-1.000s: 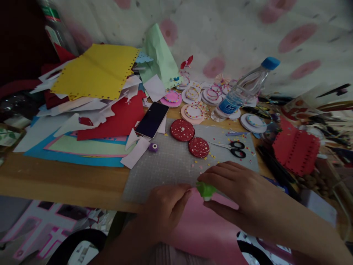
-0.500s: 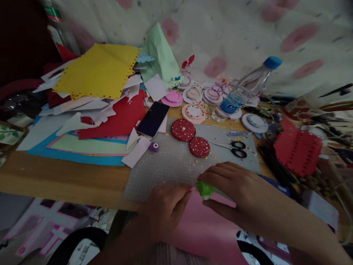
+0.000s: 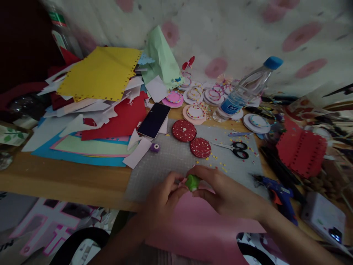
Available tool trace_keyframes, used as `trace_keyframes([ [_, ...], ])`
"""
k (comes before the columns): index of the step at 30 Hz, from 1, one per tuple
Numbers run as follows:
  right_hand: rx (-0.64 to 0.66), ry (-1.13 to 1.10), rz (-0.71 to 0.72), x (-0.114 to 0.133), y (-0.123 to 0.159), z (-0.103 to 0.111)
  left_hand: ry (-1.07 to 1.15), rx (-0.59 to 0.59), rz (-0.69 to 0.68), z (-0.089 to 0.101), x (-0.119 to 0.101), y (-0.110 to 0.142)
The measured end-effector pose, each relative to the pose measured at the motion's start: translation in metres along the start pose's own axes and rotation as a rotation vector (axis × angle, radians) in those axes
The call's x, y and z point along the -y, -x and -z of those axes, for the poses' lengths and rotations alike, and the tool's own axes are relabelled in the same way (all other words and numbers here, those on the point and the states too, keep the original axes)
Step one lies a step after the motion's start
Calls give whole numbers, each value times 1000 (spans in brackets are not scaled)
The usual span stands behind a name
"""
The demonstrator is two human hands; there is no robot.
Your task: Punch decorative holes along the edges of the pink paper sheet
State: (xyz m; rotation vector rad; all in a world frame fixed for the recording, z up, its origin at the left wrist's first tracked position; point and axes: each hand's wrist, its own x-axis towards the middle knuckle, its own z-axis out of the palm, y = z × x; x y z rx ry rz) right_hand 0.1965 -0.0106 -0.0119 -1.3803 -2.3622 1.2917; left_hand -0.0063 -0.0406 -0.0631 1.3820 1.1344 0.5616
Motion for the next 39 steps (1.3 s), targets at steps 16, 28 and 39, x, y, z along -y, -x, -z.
trace_keyframes([
  [16, -34, -82, -96, 5, -16, -9, 194, 42, -5, -1, -6, -14],
  [28, -41, -51, -112, 2, -26, -11, 333, -58, -28, -13, 1, -22],
  [39, 27, -26, -112, -7, -17, -2, 419, 64, 206, 13, 7, -19],
])
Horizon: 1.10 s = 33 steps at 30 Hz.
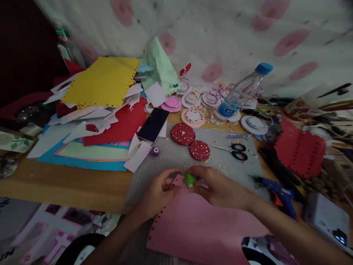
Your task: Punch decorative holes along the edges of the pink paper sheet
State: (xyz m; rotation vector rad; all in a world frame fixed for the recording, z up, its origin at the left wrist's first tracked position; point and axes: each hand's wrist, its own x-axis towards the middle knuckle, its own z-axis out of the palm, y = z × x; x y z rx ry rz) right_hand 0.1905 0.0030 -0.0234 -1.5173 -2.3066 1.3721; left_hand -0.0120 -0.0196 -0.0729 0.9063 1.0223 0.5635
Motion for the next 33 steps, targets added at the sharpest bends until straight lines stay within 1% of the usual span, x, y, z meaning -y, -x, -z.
trace_keyframes([
  [2, 6, 4, 2, 0, 3, 1, -16, -7, -11, 1, -1, 2],
  [8, -21, 29, -11, 5, 5, 3, -21, -30, -29, -5, -9, 3],
  [13, -64, 50, -7, 8, 2, -1, 7, -18, -44, -4, -10, 3],
  [15, -71, 34, 17, 8, 1, -4, -45, -14, -104, -5, -10, 1],
  [17, -59, 18, 33, 8, 0, -6, -152, -7, -157, -7, -12, -1],
  [20, -43, 27, 28, 10, -1, -8, -238, -38, -162, -14, -14, -3],
  [23, -52, 55, 10, 12, -3, -8, -173, -77, -188, -21, -15, -5],
  [26, -53, 42, -14, 14, -6, -9, -99, -70, -195, -24, -14, -5],
  [29, -45, 41, -11, 14, -7, -10, -103, -41, -169, -20, -15, -6],
  [33, -34, 35, 28, 11, -5, -9, -179, -23, -127, -5, -16, -4],
])
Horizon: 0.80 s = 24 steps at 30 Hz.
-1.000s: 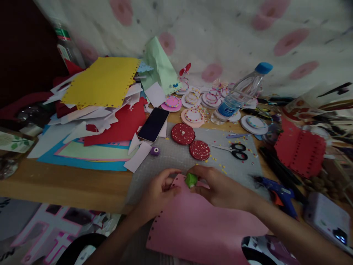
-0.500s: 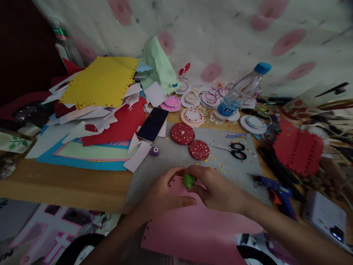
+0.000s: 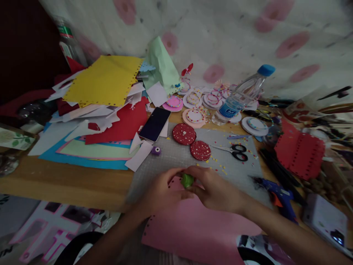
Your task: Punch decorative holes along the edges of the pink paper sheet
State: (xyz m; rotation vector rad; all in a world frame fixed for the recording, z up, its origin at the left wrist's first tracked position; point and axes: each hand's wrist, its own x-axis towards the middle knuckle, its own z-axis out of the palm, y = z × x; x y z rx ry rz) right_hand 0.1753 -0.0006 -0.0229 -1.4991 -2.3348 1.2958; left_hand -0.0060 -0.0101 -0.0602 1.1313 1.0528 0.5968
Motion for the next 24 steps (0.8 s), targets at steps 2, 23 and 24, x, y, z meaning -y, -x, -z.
trace_keyframes([
  [2, 14, 0, 3, -2, 3, 2, -37, 21, 33, 8, 1, 3],
  [23, -7, 19, -28, -1, 7, 8, -120, -20, 56, 21, -6, 11],
  [24, -12, 20, -29, -1, 6, 7, -124, -21, 55, 21, -6, 11],
])
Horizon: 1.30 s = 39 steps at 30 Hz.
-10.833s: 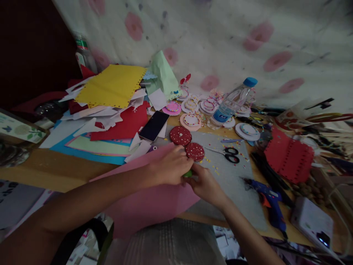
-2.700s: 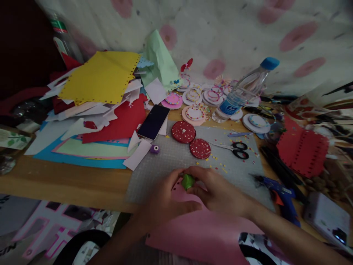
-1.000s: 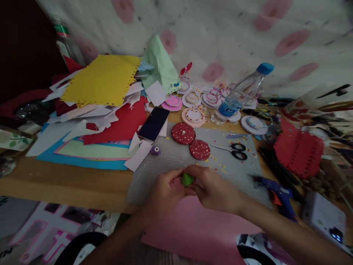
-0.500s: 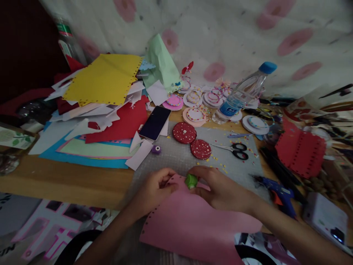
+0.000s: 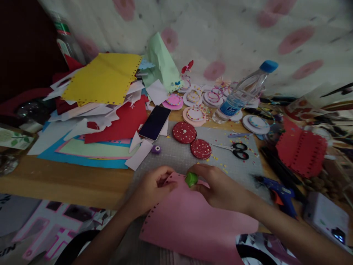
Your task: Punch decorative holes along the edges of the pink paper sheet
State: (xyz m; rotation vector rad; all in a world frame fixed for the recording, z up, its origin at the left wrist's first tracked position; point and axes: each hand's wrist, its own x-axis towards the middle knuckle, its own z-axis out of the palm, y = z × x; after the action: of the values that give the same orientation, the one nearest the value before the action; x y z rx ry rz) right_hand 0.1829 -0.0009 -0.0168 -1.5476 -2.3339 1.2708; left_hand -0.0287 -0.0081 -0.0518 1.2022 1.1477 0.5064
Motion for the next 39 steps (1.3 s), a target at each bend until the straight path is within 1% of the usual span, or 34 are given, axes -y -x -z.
trace_keyframes([
  [2, -7, 0, 1, 0, -1, -1, -18, 15, -6, 1, 0, 0],
  [5, -9, 6, 11, 1, -2, -3, -48, 91, -17, 6, -3, -1],
  [7, -11, 15, 8, 2, -3, -4, -74, 147, -26, 9, -8, -3],
  [9, -11, 19, -2, 4, -3, -4, -123, 169, -48, 12, -15, -6],
  [11, -6, 22, -6, 5, -4, -4, -179, 169, -96, 12, -22, -10],
  [14, 2, 17, 10, 8, -5, -4, -245, 178, -190, 7, -28, -14],
  [16, 5, 19, 24, 9, -5, -5, -303, 172, -229, 1, -29, -17],
  [18, 1, 31, 23, 10, -6, -5, -336, 137, -233, -6, -26, -18],
  [21, -13, 48, 16, 9, -7, -5, -270, 70, -236, -14, -20, -20],
  [25, -37, 65, 51, 5, -8, -6, -204, 57, -257, -18, -12, -21],
  [30, -63, 113, 42, -1, -11, -14, -182, 56, -253, -20, -5, -23],
  [33, -67, 115, 73, -5, -12, -18, -193, 70, -235, -20, -3, -25],
  [36, -46, 78, 94, -6, -12, -15, -181, 77, -207, -14, -5, -25],
  [39, -36, 48, 92, -5, -10, -8, -214, 73, -161, -2, -10, -22],
])
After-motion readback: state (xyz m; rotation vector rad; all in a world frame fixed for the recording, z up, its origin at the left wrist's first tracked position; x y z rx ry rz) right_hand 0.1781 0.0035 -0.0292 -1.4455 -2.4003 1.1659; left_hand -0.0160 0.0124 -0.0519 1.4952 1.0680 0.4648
